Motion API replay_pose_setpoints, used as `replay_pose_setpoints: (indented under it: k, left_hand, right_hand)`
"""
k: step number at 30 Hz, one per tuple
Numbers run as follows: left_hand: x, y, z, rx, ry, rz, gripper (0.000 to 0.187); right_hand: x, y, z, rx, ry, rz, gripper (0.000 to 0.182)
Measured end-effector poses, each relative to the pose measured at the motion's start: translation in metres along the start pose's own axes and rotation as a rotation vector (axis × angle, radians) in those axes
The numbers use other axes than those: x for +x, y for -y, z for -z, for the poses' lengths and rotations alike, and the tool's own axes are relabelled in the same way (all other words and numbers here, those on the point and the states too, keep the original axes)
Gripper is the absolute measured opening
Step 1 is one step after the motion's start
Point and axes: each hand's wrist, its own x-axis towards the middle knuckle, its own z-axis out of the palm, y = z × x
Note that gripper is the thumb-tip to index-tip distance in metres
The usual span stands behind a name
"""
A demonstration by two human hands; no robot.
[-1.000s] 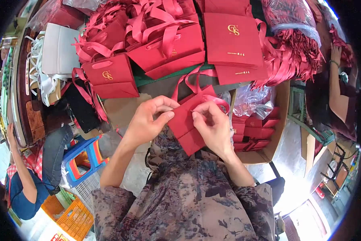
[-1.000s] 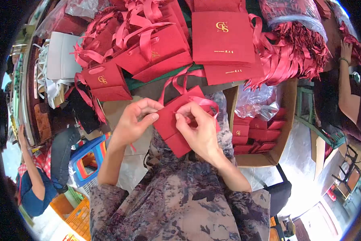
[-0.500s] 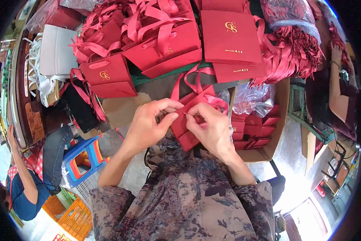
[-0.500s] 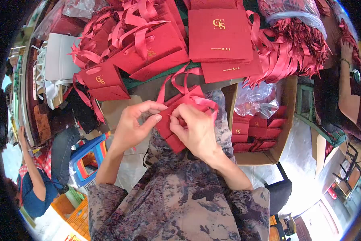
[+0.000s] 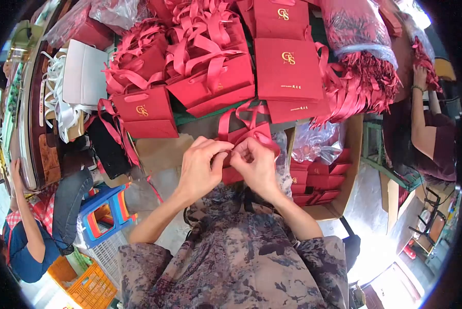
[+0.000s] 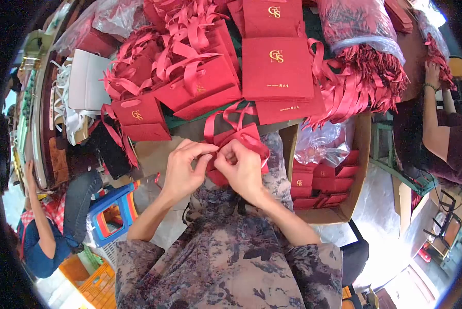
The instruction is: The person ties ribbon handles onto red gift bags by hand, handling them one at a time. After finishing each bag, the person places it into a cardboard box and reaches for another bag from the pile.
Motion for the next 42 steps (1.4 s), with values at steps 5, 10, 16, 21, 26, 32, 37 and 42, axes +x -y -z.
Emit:
replay_pose_setpoints:
  k: [5, 10, 16, 21, 26, 32, 37, 42]
  left_hand:
    - [0.0, 0.007, 0.0, 0.009, -0.063, -0.023, 0.023]
    - [0.0, 0.018, -0.002, -0.066, -0.024, 0.084, 0.024]
    - [0.001, 0.016, -0.002, -0.065, -0.03, 0.023, 0.022]
    - [-0.005, 0.018, -0.015, 0.07, -0.151, -0.192, 0.019]
    - [-0.009, 0.02, -0.021, 0.19, -0.266, -0.481, 0.023]
    - [-0.01, 0.019, -0.011, 0.239, -0.228, -0.599, 0.033]
    - [-0.006, 0.026, -0.009, 0.238, -0.183, -0.701, 0.031]
    - [0.005, 0.026, -0.011, 0.091, -0.19, -0.577, 0.02]
  right_hand:
    - [0.002, -0.008, -0.005, -0.214, -0.041, 0.234, 0.013]
    - [0.006, -0.017, -0.004, 0.286, 0.083, -0.06, 0.014]
    - [0.004, 0.011, 0.019, -0.158, 0.072, 0.172, 0.015]
    - [0.017, 0.05, 0.051, -0.456, 0.067, 0.435, 0.008]
    - [0.049, 0.041, 0.065, -0.522, 0.533, 0.47, 0.013]
    - [0.063, 0.044, 0.064, -0.488, 0.654, 0.327, 0.021]
    - [0.071, 0.048, 0.063, -0.455, 0.705, 0.255, 0.024]
    - [0.077, 0.018, 0.053, -0.189, 0.54, 0.171, 0.019]
